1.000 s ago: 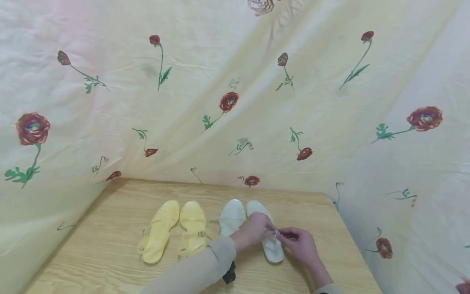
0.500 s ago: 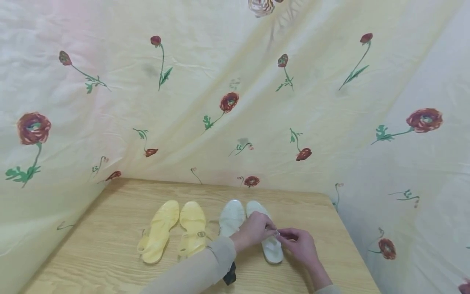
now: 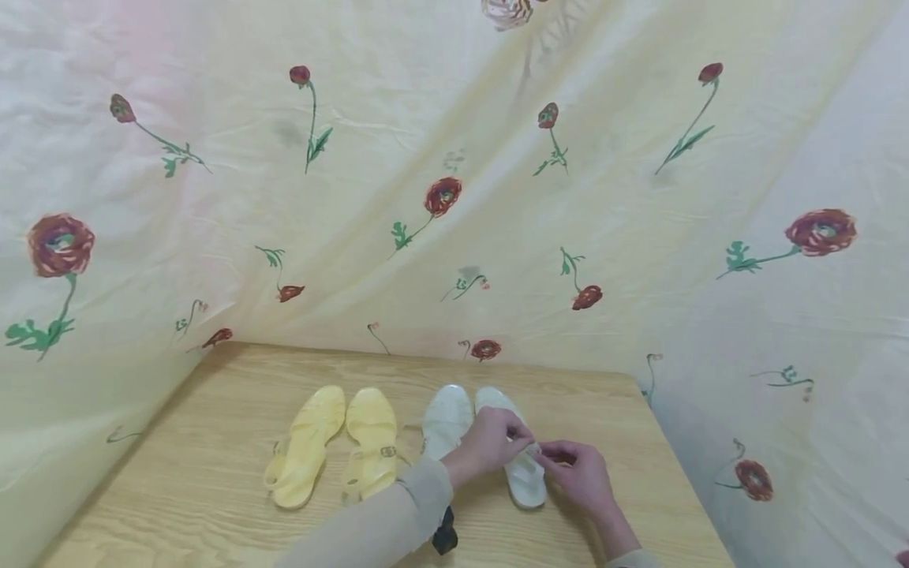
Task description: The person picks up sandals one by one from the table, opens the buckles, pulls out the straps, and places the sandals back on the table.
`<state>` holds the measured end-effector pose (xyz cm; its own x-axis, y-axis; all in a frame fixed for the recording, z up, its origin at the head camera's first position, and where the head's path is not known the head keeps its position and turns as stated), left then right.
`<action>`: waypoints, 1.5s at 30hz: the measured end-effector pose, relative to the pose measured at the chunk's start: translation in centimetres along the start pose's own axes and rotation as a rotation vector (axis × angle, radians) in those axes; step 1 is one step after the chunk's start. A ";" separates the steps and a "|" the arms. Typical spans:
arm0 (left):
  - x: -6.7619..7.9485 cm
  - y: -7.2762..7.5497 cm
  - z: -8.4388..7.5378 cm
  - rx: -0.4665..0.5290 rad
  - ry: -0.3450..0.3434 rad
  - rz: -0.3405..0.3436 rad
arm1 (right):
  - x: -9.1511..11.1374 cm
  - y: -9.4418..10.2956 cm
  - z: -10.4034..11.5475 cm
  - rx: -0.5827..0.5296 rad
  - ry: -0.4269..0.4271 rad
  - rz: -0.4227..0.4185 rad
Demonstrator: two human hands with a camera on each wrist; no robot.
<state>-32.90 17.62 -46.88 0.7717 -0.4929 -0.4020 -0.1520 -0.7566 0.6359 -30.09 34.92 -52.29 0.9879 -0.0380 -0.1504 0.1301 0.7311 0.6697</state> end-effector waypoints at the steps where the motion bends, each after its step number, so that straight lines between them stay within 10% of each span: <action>1: 0.0 0.0 0.0 0.012 -0.001 -0.009 | 0.0 0.0 0.0 0.007 -0.004 -0.004; 14: -0.3 0.1 -1.7 0.056 -0.113 -0.046 | 0.4 1.6 -1.3 0.036 -0.101 0.049; 22: -0.4 -0.1 -1.4 -0.014 -0.092 -0.023 | 0.3 5.2 -2.3 0.173 -0.154 -0.083; 35: 0.1 -0.3 2.0 -0.076 0.197 0.133 | -0.8 2.9 4.3 0.243 0.283 -0.084; 45: 0.6 -1.5 1.8 -0.168 0.206 0.111 | -0.8 1.4 4.7 0.166 0.268 0.074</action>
<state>-33.37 17.72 -49.31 0.8681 -0.4578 -0.1921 -0.1514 -0.6126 0.7757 -30.26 32.79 -47.81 0.9406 0.2077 -0.2686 0.0929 0.6036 0.7919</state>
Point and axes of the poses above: each hand's wrist, its own x-axis away from the middle knuckle, its own y-axis out of the back of the hand, z = x × y, the point moved 7 cm from there along -x, towards the middle knuckle, and after that the axes turned 7 degrees about x, right-handed, at the moved point
